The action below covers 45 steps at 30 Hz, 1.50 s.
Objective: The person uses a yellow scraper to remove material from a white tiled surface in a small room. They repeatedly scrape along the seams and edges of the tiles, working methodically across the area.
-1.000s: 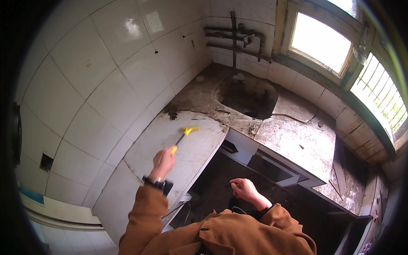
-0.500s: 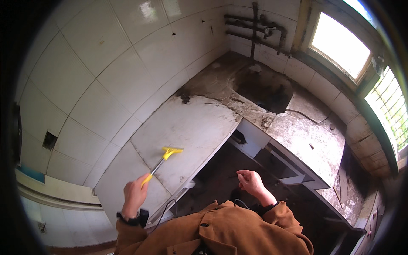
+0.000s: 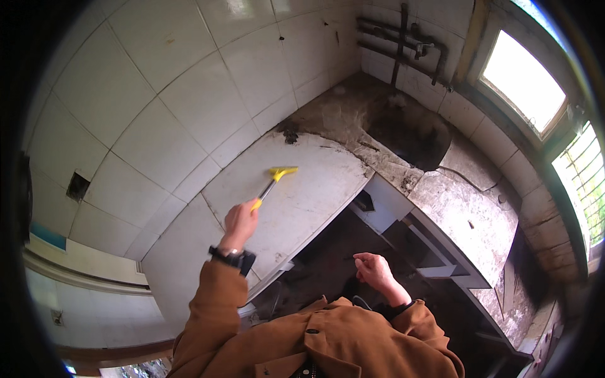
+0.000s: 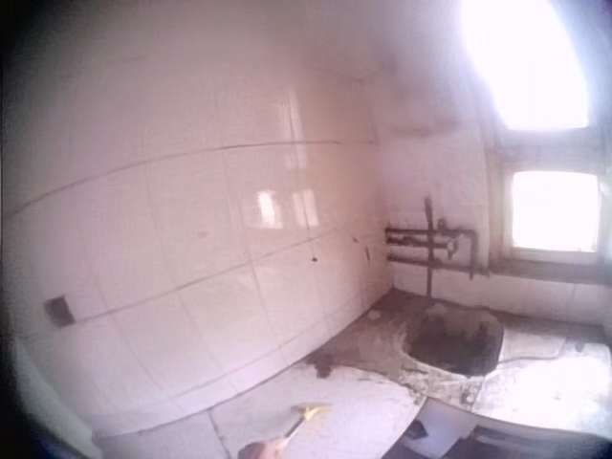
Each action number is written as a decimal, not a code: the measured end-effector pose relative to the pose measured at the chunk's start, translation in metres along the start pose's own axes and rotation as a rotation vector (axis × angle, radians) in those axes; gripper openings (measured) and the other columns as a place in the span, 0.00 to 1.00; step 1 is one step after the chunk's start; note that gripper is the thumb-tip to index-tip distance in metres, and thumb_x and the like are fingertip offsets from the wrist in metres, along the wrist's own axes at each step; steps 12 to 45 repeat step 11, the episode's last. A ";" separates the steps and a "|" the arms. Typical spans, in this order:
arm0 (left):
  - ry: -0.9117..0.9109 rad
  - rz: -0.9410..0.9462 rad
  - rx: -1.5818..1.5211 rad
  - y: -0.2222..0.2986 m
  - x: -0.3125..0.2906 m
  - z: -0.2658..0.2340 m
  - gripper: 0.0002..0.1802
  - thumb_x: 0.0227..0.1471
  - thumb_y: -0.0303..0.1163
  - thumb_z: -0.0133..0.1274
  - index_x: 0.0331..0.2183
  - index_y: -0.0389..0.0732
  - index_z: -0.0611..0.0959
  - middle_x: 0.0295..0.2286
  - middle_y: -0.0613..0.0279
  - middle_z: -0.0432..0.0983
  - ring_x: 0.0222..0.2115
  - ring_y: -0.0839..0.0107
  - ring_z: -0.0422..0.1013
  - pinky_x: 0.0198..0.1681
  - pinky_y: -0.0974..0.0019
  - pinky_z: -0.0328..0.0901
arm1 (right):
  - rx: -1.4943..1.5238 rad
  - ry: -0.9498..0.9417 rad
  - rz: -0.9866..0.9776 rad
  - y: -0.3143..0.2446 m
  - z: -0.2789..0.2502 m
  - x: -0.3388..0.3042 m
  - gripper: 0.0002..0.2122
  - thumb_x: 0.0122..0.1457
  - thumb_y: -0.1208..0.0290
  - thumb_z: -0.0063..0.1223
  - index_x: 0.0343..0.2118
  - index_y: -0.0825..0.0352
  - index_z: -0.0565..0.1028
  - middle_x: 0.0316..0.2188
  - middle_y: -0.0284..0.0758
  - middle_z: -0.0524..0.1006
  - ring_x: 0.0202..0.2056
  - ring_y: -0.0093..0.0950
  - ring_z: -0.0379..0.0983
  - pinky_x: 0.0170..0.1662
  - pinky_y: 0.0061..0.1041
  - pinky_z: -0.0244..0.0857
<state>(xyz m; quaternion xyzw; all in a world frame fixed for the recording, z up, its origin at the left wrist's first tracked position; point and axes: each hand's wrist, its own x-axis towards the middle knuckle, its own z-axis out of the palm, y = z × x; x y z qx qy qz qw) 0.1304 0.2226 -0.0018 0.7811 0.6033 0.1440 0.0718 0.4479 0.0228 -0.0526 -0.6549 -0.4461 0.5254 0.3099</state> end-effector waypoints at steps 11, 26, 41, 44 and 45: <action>-0.061 0.010 -0.045 -0.011 -0.050 -0.060 0.17 0.46 0.31 0.56 0.42 0.51 0.84 0.31 0.50 0.79 0.34 0.52 0.76 0.39 0.57 0.70 | 0.000 0.079 0.011 0.010 -0.014 -0.002 0.13 0.63 0.68 0.47 0.46 0.70 0.75 0.18 0.33 0.77 0.19 0.20 0.74 0.25 0.21 0.70; -0.061 0.010 -0.045 -0.011 -0.050 -0.060 0.17 0.46 0.31 0.56 0.42 0.51 0.84 0.31 0.50 0.79 0.34 0.52 0.76 0.39 0.57 0.70 | 0.000 0.079 0.011 0.010 -0.014 -0.002 0.13 0.63 0.68 0.47 0.46 0.70 0.75 0.18 0.33 0.77 0.19 0.20 0.74 0.25 0.21 0.70; -0.061 0.010 -0.045 -0.011 -0.050 -0.060 0.17 0.46 0.31 0.56 0.42 0.51 0.84 0.31 0.50 0.79 0.34 0.52 0.76 0.39 0.57 0.70 | 0.000 0.079 0.011 0.010 -0.014 -0.002 0.13 0.63 0.68 0.47 0.46 0.70 0.75 0.18 0.33 0.77 0.19 0.20 0.74 0.25 0.21 0.70; -0.061 0.010 -0.045 -0.011 -0.050 -0.060 0.17 0.46 0.31 0.56 0.42 0.51 0.84 0.31 0.50 0.79 0.34 0.52 0.76 0.39 0.57 0.70 | 0.000 0.079 0.011 0.010 -0.014 -0.002 0.13 0.63 0.68 0.47 0.46 0.70 0.75 0.18 0.33 0.77 0.19 0.20 0.74 0.25 0.21 0.70; -0.061 0.010 -0.045 -0.011 -0.050 -0.060 0.17 0.46 0.31 0.56 0.42 0.51 0.84 0.31 0.50 0.79 0.34 0.52 0.76 0.39 0.57 0.70 | 0.000 0.079 0.011 0.010 -0.014 -0.002 0.13 0.63 0.68 0.47 0.46 0.70 0.75 0.18 0.33 0.77 0.19 0.20 0.74 0.25 0.21 0.70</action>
